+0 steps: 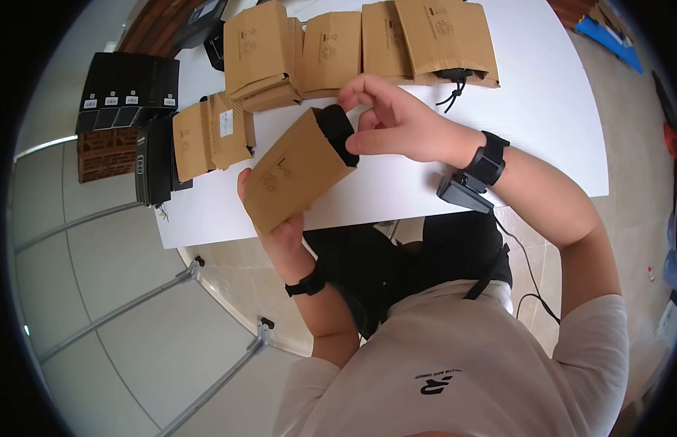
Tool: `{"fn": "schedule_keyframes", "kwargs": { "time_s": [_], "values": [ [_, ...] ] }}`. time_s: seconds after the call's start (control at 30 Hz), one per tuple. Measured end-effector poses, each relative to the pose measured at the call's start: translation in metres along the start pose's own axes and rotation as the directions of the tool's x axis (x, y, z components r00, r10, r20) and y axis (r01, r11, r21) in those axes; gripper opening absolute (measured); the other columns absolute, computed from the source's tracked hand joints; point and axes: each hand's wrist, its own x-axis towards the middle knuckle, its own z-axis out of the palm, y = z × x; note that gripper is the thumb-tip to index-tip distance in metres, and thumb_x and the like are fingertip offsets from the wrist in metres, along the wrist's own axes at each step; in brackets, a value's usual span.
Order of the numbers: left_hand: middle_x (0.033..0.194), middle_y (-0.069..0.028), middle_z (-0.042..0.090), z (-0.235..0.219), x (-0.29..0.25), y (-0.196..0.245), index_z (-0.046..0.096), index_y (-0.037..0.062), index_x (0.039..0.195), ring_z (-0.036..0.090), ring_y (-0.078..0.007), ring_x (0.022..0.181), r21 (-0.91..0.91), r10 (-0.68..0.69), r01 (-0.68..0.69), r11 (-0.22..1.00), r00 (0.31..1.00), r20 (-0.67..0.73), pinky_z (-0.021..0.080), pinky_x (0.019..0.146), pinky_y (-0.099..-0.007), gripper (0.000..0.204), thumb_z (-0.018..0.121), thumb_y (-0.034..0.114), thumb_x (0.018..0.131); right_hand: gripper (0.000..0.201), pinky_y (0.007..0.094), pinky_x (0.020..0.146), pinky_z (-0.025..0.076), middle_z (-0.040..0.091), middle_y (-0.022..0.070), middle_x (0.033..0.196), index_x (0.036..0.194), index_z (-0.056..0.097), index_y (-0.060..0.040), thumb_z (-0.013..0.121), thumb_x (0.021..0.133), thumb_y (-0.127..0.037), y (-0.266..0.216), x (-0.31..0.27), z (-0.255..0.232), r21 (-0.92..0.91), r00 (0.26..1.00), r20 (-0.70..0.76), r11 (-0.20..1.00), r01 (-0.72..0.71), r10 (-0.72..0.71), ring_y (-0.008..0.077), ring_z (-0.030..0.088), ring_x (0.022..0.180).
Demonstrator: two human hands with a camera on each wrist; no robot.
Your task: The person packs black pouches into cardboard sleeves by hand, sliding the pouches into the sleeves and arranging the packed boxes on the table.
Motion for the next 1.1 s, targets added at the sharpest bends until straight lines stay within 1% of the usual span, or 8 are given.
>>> {"fn": "schedule_keyframes", "kwargs": {
  "time_s": [0.13,0.2,0.3,0.5,0.63,0.8,1.03,1.1],
  "values": [
    [0.136,-0.0103,0.047,0.009,0.003,0.007,0.028,0.0141,0.149,0.055,-0.0287,0.111,-0.154,-0.02,0.021,0.988,1.0,0.004,0.049,0.067,-0.0358,0.103,0.085,0.034,0.067,0.067,0.019,0.061,0.045,0.055,0.0051,0.122,0.138,0.042,-0.0067,0.073,0.079,0.003,-0.007,-0.004,0.009,-0.089,0.999,0.037,0.996,-0.02,0.024,0.0027,0.057,0.076],
    [0.128,-0.0109,0.05,0.007,0.004,0.007,0.025,0.0148,0.149,0.057,-0.0309,0.106,-0.182,-0.085,0.077,0.98,0.996,-0.035,0.048,0.062,-0.0355,0.102,0.073,0.017,0.059,0.077,0.0183,0.06,0.044,0.061,0.0025,0.111,0.143,0.038,-0.0064,0.077,0.077,0.001,-0.005,-0.003,0.01,-0.134,0.995,0.093,0.991,-0.011,0.024,0.0025,0.058,0.073],
    [0.128,-0.0114,0.05,0.006,0.005,0.006,0.025,0.0149,0.149,0.056,-0.0307,0.107,-0.202,-0.078,0.078,0.976,0.997,0.01,0.048,0.062,-0.036,0.103,0.072,0.015,0.057,0.071,0.0179,0.057,0.042,0.065,-0.001,0.099,0.138,0.045,-0.0065,0.079,0.076,-0.001,-0.01,-0.004,0.01,-0.163,0.997,0.071,0.987,0.01,0.002,0.0018,0.056,0.068],
    [0.128,-0.0112,0.051,0.006,0.003,0.002,0.027,0.0142,0.149,0.058,-0.0282,0.103,-0.217,-0.017,0.006,0.976,0.999,-0.048,0.047,0.061,-0.0337,0.102,0.082,0.025,0.064,0.063,0.0175,0.053,0.038,0.063,-0.0036,0.087,0.132,0.052,-0.007,0.08,0.076,-0.004,-0.008,-0.004,0.007,-0.255,0.997,0.033,0.963,0.083,-0.077,0.0005,0.05,0.061],
    [0.129,-0.0117,0.051,0.0,0.005,-0.002,0.027,0.0136,0.149,0.058,-0.0266,0.1,-0.238,0.06,-0.059,0.969,0.998,-0.002,0.046,0.06,-0.0328,0.1,0.083,0.032,0.069,0.06,0.0185,0.052,0.039,0.062,-0.0033,0.086,0.132,0.053,-0.0059,0.078,0.078,-0.002,-0.008,-0.003,0.002,-0.269,0.991,-0.018,0.955,0.125,-0.135,0.0,0.052,0.062],
    [0.13,-0.0118,0.05,0.0,0.006,0.0,0.027,0.0139,0.149,0.058,-0.0259,0.1,-0.251,0.046,-0.031,0.967,0.998,0.053,0.046,0.06,-0.0326,0.097,0.082,0.03,0.071,0.065,0.0207,0.06,0.046,0.063,-0.0011,0.095,0.14,0.042,-0.0045,0.07,0.081,0.007,-0.012,-0.004,0.006,-0.057,0.999,-0.042,0.998,0.01,-0.012,0.0033,0.059,0.074],
    [0.131,-0.0099,0.05,-0.002,0.003,0.0,0.027,0.0158,0.148,0.056,-0.0285,0.107,-0.188,0.016,-0.012,0.982,1.0,0.022,0.048,0.062,-0.0344,0.097,0.082,0.031,0.07,0.066,0.0208,0.066,0.048,0.064,0.0002,0.099,0.14,0.041,-0.0051,0.069,0.082,0.006,-0.009,-0.002,0.011,0.017,0.999,0.024,1.0,0.021,-0.021,0.006,0.061,0.085],
    [0.131,-0.0087,0.05,-0.001,0.004,0.0,0.027,0.0161,0.149,0.055,-0.0297,0.112,-0.222,-0.042,0.039,0.974,0.999,-0.007,0.049,0.062,-0.0355,0.099,0.084,0.034,0.069,0.063,0.0206,0.059,0.046,0.067,0.0004,0.1,0.135,0.048,-0.0039,0.078,0.081,-0.013,-0.006,0.001,0.009,-0.018,0.996,0.039,0.996,0.083,-0.082,0.0051,0.059,0.073]
  ]
}}
